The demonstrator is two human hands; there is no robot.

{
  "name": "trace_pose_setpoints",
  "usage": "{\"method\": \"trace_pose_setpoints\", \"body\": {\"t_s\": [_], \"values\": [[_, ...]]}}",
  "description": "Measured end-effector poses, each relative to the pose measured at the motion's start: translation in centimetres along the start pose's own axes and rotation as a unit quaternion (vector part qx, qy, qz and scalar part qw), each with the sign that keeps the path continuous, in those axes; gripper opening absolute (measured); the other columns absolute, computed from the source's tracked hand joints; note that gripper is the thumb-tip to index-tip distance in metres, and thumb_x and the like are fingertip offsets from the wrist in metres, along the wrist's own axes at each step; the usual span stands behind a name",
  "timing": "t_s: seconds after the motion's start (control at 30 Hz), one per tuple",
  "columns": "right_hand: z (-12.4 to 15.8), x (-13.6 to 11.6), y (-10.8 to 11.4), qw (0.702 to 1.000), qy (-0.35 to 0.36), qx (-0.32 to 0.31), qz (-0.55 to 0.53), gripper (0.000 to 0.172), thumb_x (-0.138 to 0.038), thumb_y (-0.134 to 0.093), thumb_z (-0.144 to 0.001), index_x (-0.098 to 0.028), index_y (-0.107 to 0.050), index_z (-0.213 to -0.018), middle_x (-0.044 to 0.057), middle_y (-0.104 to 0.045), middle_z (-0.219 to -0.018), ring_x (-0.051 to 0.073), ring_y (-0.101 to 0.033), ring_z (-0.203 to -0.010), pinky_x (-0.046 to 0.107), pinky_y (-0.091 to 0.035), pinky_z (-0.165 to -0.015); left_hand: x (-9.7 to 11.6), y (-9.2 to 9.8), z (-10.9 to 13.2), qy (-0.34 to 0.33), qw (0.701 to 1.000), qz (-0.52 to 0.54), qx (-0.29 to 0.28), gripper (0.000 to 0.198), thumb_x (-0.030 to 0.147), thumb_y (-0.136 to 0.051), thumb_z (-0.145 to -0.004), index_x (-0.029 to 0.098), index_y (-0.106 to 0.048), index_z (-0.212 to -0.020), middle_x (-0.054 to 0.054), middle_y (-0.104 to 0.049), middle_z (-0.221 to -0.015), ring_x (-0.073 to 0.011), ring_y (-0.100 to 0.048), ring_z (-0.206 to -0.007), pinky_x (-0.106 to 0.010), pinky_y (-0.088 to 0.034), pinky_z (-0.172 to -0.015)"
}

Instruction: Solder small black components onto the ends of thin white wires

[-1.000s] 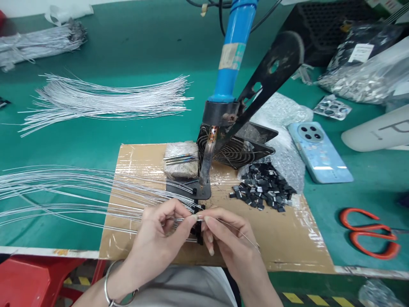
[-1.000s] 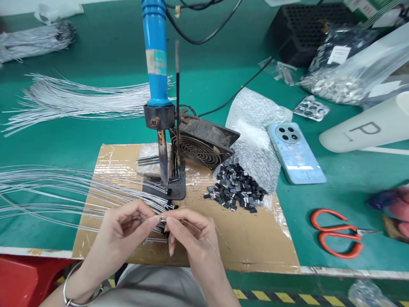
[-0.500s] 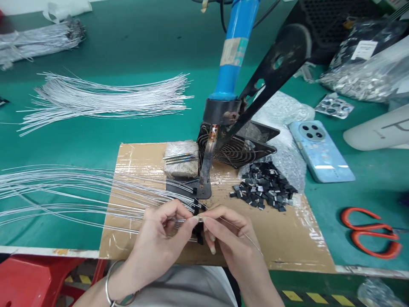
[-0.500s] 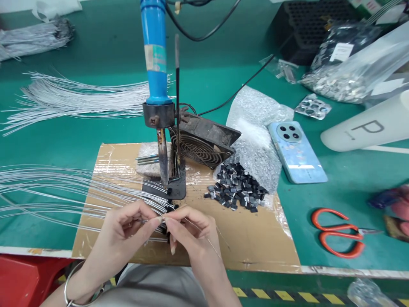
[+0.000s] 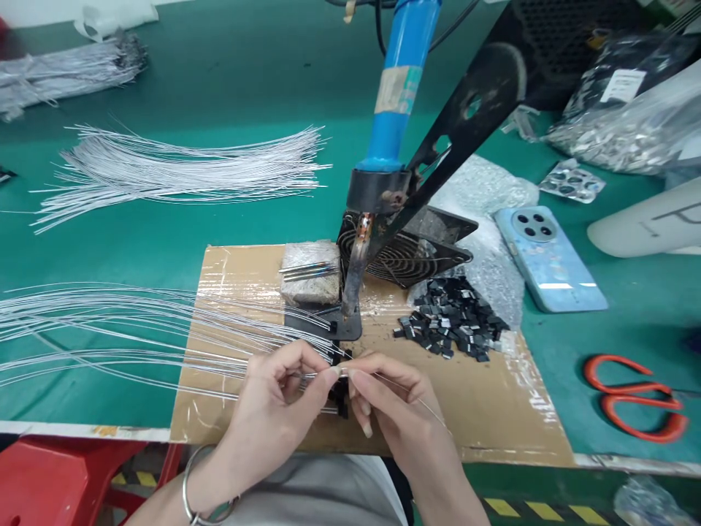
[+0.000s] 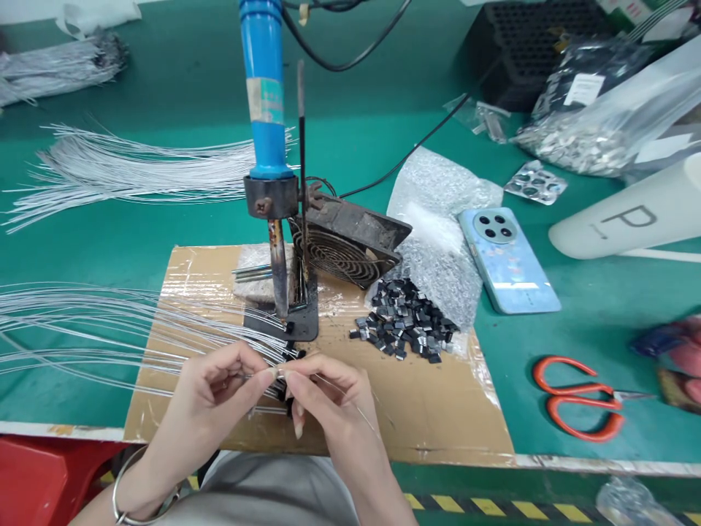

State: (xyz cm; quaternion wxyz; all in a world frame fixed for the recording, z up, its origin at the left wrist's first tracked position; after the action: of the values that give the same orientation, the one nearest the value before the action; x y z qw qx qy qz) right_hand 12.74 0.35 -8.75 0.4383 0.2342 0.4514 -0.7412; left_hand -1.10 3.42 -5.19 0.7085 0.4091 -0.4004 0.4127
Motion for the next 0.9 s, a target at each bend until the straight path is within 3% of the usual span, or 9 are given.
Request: {"method": "trace_pose_setpoints", "body": {"t_s": [0.4,0.73,0.9], "values": [[-0.4,0.6,-0.1,0.998,0.017,-0.004,-0.062,0.015,-0.036,-0.082,-0.079,-0.021,-0.083,-0.083,-0.002,-0.058,-0.058,0.005,-0.045,-0.044,0.016,-0.038,-0.037,0.7,0.0,0.1,-0.044,0.998,-0.006,0.035,0.025,0.031,-0.061,-0.094,0.018,-0.063,-0.073,0.006,-0.040,-0.055,-0.0098,-0.026,-0.050,-0.025,-0.020,-0.045],[-0.3,0.6,-0.2,0.997,0.018,0.007,-0.081,0.014,-0.033,-0.082,-0.078,-0.020,-0.083,-0.081,-0.002,-0.059,-0.058,0.005,-0.047,-0.045,0.014,-0.039,-0.037,1.6,-0.1,0.1,-0.057,0.997,-0.029,0.051,0.025,0.025,-0.060,-0.094,0.017,-0.062,-0.071,0.006,-0.040,-0.056,-0.0087,-0.025,-0.049,-0.024,-0.020,-0.044],[-0.5,0.6,-0.3,0.995,0.025,0.025,-0.098,0.015,-0.034,-0.084,-0.075,-0.019,-0.082,-0.075,-0.001,-0.059,-0.058,0.005,-0.047,-0.045,0.013,-0.041,-0.037,0.9,-0.3,0.1,-0.050,0.997,-0.009,0.060,0.024,0.027,-0.060,-0.095,0.017,-0.063,-0.073,0.006,-0.042,-0.057,-0.0092,-0.027,-0.050,-0.024,-0.022,-0.045]]}}
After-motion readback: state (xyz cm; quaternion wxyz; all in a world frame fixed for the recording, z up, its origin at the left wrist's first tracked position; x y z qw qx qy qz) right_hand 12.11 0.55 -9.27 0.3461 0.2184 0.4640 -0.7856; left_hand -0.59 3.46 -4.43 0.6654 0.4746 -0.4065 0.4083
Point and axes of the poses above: each hand's wrist, its own z-axis away from the middle knuckle, its own y-axis out of the back of the hand, x = y × z, the point moved 8 cm from there along -z, towards the middle knuckle
